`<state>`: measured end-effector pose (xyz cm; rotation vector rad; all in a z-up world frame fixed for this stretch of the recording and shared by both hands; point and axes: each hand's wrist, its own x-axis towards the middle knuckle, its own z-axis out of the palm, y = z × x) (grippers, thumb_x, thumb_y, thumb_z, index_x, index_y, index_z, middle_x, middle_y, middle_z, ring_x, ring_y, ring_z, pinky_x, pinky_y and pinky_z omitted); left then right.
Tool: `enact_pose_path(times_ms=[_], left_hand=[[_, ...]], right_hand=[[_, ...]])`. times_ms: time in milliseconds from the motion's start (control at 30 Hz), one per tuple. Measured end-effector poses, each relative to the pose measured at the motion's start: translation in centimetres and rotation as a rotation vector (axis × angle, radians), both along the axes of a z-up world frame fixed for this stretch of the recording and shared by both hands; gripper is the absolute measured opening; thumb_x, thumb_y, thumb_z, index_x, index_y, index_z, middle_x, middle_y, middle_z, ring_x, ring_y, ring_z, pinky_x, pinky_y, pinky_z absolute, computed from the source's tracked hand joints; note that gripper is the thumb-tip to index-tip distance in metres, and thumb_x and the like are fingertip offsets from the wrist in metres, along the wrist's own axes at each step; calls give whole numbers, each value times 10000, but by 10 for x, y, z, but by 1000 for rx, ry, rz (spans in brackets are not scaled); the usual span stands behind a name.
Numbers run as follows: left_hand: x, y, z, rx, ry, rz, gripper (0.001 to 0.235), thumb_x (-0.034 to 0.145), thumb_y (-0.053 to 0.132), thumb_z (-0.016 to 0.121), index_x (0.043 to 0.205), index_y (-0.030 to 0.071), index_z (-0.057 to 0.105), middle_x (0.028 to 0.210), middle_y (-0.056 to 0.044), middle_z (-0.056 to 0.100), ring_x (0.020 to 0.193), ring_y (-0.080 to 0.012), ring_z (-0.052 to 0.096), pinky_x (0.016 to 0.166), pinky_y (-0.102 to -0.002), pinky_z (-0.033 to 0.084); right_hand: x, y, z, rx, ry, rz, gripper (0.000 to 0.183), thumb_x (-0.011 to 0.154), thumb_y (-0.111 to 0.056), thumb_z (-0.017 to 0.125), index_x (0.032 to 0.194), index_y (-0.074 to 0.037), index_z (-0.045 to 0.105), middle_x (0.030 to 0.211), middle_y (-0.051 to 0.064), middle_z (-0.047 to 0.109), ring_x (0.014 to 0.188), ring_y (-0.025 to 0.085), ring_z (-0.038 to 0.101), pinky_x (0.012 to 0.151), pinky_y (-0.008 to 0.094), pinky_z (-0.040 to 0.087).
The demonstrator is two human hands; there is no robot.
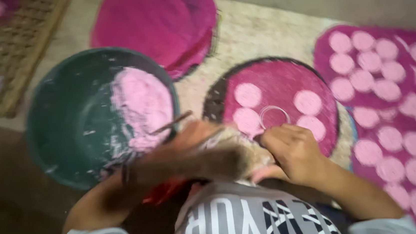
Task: The person scoops pink dough from a green bowl and presses it into a circular mold on a pink mat, then removes the shaped dough and places it on a tray. The process is repeated multiple times to produce uniform round pieces.
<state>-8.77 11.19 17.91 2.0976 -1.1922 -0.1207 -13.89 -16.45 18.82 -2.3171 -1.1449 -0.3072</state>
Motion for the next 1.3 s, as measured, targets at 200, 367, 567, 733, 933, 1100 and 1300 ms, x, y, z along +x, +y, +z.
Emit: enact_pose_path(times_ms=[200, 367, 567, 733, 933, 1100, 1300], left_hand=[[-63, 68, -43, 257, 167, 21, 329, 934, 297, 602, 1194, 101, 650, 946, -166, 705, 864, -332, 701, 834, -549, 452], [-119, 116, -47, 374, 190, 108, 288, 954, 260, 533, 1165, 127, 677, 792, -172, 696, 684, -358, 705, 588, -491, 534], [-155, 174, -14, 370, 281, 260, 499, 977, 225, 465, 1452, 214, 615, 805, -169, 703, 700, -408, 679, 616, -515, 523], [-152, 221, -6, 304, 421, 327, 439, 960, 219, 549, 1389, 152, 614, 961, -140, 704, 839, -339, 688, 758, -518, 544], [-109, 303, -32, -310, 859, 254, 458, 941, 184, 626, 1390, 102, 596, 1128, -113, 674, 989, -255, 678, 941, -523, 562], [-84, 269, -106, -1053, 1435, -125, 488, 925, 154, 689, 1391, 60, 581, 1267, -91, 649, 1114, -186, 670, 1093, -527, 577], [-69, 250, -155, -996, 1066, 601, 304, 930, 125, 682, 1189, -26, 625, 1018, -60, 655, 866, -148, 635, 761, -304, 546]], right_hand=[[64, 105, 86, -82, -332, 732, 660, 788, -702, 696, 800, -57, 558, 660, 55, 486, 562, 247, 543, 492, 386, 412], [61, 161, 83, -196, 642, 1045, 472, 1007, -478, 563, 814, -46, 563, 739, 138, 602, 718, 385, 636, 594, 492, 457], [42, 189, 65, -187, 791, 1090, 424, 1116, -417, 565, 971, -19, 564, 803, 151, 605, 785, 399, 651, 674, 502, 469], [47, 202, 60, 42, 1007, 1066, 460, 1111, -440, 509, 1028, -1, 616, 901, 143, 665, 825, 337, 703, 691, 461, 530], [83, 198, 74, -127, -340, 498, 352, 851, -468, 629, 970, -138, 667, 879, 73, 672, 781, 250, 662, 669, 369, 522], [137, 216, 56, -375, -796, 457, 283, 869, -304, 748, 1081, -134, 671, 900, 50, 631, 829, 218, 654, 729, 382, 516], [138, 222, -30, -325, -99, -30, 672, 757, -303, 783, 1346, -55, 575, 1210, 196, 615, 1078, 373, 610, 891, 462, 518]])
